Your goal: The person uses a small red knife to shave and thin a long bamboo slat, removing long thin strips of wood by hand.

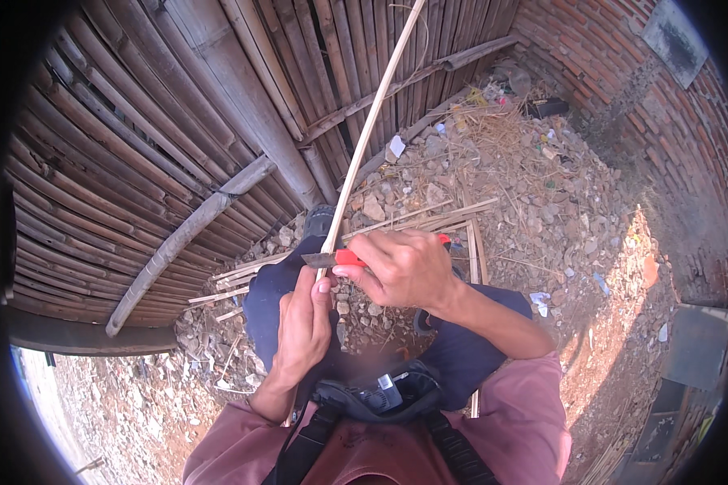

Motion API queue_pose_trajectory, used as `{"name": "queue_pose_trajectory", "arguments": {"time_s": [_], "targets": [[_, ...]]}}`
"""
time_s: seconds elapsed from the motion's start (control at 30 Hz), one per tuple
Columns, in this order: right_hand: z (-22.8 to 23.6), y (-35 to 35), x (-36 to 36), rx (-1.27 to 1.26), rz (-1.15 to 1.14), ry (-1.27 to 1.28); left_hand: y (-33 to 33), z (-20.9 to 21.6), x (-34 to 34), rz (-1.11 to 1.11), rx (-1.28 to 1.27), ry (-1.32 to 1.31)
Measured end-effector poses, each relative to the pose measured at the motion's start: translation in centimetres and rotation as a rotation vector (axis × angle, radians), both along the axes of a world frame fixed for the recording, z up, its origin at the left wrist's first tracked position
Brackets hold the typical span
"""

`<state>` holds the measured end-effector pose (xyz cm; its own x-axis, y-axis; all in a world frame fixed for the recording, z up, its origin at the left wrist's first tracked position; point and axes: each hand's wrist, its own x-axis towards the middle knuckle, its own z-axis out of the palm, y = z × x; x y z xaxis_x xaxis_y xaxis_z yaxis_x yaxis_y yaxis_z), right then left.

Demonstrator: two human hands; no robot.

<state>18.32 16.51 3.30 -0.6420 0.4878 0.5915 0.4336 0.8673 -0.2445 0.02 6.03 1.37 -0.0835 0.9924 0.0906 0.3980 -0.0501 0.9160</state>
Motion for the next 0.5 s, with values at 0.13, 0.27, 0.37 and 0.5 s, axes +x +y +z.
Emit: {"name": "queue_pose_trajectory", "arguments": {"time_s": [0.13,0.27,0.37,0.5], "targets": [[0.4,1.8,0.9,0.049,-0.202,0.07,-0.6,-0.1,-0.3,-0.015,-0.031,0.044],[3.2,7.8,5.7,-0.086,-0.496,0.334,-2.4,-0.6,-0.6,-0.048,-0.058,0.028],[1.7,6.5,5.6,-0.142,-0.339,0.406,-1.7,-0.5,-0.7,-0.023,-0.001,-0.02],[0.5,3.7,3.3,-0.088,-0.097,0.253,-0.6,-0.2,-0.7,0.001,-0.003,-0.05]]}}
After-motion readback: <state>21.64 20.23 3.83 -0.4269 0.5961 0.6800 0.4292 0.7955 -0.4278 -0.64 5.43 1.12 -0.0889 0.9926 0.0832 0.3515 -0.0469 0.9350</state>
